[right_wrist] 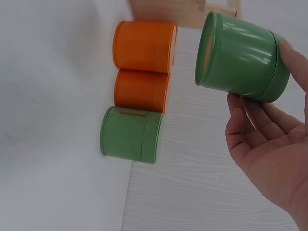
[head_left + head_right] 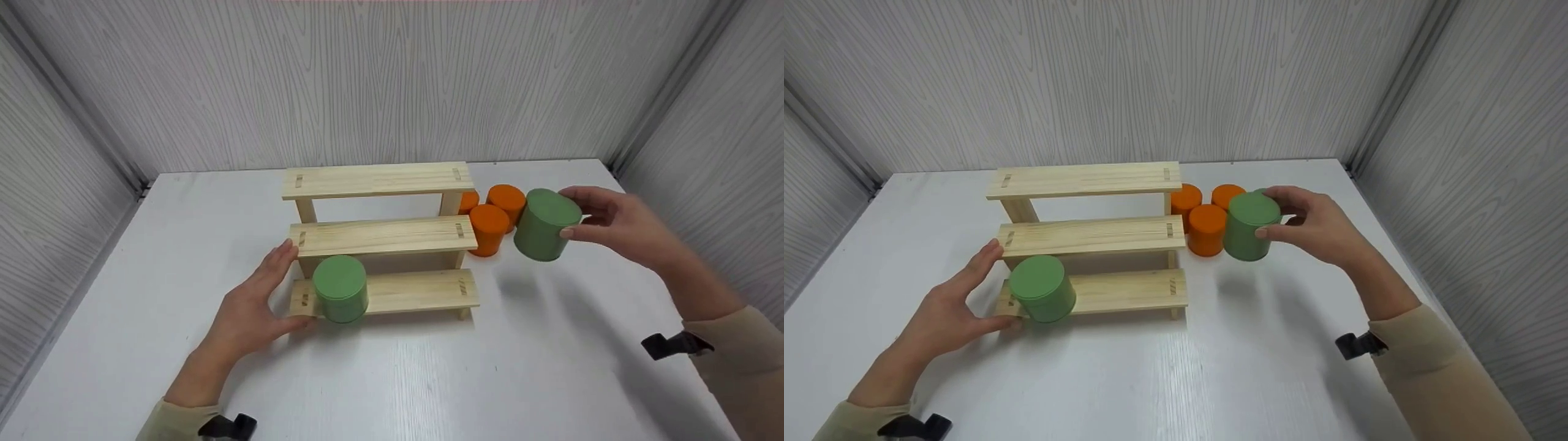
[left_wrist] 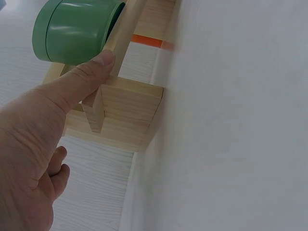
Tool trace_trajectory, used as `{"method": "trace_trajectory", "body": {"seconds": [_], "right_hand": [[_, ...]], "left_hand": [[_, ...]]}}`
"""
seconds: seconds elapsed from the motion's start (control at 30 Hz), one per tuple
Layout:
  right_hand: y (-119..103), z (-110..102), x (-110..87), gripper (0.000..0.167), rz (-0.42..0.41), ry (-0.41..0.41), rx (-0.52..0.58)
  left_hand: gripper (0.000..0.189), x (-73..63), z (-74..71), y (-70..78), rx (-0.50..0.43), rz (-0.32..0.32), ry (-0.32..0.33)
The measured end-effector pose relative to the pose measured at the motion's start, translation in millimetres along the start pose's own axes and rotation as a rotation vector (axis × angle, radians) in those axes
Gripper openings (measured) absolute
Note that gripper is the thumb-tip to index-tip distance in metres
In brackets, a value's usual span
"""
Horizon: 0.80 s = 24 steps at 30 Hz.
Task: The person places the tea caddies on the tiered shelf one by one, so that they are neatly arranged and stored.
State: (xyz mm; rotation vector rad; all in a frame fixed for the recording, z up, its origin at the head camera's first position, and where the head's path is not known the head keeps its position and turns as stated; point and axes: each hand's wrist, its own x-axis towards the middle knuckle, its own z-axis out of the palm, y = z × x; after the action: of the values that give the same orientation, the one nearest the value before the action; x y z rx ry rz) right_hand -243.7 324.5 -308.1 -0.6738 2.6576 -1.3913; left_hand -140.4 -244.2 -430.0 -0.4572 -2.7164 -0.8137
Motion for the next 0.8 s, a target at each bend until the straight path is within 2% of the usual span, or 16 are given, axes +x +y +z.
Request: {"method": "trace_trajectory", "body": {"seconds": [0.27, 0.57, 0.8], "right_hand": [[-25.4, 21.5, 1.1, 0.055, -0.143, -0.028, -0.029], [-48.2, 49.3, -1.2, 0.06, -0.161, -0.057, -0.091], [-57.2, 71.6, 1.4, 0.061, -0.216, -0.103, -0.062]], "left_hand": [[0.124, 0.1, -0.1, 0.0, 0.001, -0.008, -0.008], [0.124, -0.5, 0.4, -0.3, -0.004, 0.014, 0.016], [0.124, -0.5, 0.9, -0.9, 0.0, 0.024, 0.025]]}}
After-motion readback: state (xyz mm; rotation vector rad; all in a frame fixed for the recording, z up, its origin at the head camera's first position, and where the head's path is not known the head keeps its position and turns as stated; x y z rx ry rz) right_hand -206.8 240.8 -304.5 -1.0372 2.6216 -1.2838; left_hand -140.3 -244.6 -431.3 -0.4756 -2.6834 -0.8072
